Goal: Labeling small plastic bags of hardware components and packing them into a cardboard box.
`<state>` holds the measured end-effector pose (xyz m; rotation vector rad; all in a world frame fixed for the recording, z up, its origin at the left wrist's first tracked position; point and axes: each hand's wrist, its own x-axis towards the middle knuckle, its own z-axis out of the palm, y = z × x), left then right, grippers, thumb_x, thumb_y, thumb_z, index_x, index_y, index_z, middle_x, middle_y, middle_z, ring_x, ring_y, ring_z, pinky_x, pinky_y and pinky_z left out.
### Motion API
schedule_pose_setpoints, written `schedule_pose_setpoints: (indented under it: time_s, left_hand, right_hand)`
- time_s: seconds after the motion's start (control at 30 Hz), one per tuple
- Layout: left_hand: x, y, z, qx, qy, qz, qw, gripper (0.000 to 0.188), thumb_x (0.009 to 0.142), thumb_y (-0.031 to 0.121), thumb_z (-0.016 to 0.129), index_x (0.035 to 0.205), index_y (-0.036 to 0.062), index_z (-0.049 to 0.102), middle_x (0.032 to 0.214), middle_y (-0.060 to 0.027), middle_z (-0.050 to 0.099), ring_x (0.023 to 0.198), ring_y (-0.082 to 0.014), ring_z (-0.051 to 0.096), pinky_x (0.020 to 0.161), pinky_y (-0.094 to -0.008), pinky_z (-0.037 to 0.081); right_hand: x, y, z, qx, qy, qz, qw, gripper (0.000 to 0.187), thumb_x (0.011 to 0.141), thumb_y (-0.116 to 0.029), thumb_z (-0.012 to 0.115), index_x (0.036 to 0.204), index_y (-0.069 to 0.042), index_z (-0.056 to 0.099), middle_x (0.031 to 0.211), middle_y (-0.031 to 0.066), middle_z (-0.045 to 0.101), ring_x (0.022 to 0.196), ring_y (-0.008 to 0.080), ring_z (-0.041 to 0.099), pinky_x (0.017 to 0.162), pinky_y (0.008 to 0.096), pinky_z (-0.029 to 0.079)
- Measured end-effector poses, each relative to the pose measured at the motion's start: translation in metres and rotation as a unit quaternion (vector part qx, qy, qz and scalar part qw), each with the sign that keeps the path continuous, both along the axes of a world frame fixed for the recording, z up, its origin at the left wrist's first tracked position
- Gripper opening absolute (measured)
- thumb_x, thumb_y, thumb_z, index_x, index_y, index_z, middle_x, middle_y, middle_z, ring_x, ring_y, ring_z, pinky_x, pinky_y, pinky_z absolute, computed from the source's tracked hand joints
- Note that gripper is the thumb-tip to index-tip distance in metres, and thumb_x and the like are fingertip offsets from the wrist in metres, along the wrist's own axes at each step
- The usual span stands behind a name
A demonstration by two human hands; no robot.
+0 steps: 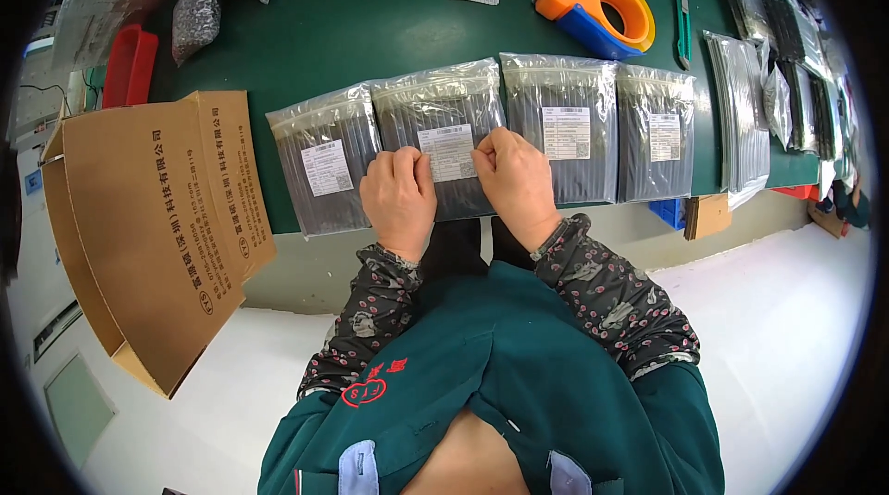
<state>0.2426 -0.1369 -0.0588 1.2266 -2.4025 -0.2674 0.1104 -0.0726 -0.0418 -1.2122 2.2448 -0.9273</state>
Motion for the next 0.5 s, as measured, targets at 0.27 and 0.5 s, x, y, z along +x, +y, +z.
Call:
schedule_pose_setpoints:
  time_s: [0.27, 0.5]
  left_hand:
    - [0.003, 0.001, -0.001, -0.004, -0.003, -0.011, 1.000, 0.013, 0.077, 0.018, 0.060, 0.082, 0.0100, 0.050, 0.069, -0.0029, 0.044, 0.065, -0.0210, 0.047, 0.055, -0.0341, 0.034]
    - [0.002, 0.003, 0.010, 0.108, 0.041, 0.058, 0.992, 0.041, 0.072, 0.017, 0.067, 0.102, 0.0010, 0.044, 0.081, -0.0080, 0.049, 0.078, -0.0260, 0.049, 0.069, -0.0378, 0.040]
  right_hand:
    - [0.000, 0.002, 0.000, 0.006, 0.026, 0.015, 1.000, 0.021, 0.073, -0.010, 0.063, 0.077, -0.004, 0.043, 0.067, 0.0116, 0.054, 0.063, 0.0317, 0.055, 0.054, 0.0393, 0.043]
    - [-0.012, 0.005, 0.003, 0.004, 0.046, 0.012, 0.999, 0.019, 0.074, -0.009, 0.061, 0.081, -0.004, 0.044, 0.070, 0.0133, 0.055, 0.066, 0.0339, 0.055, 0.055, 0.0404, 0.043]
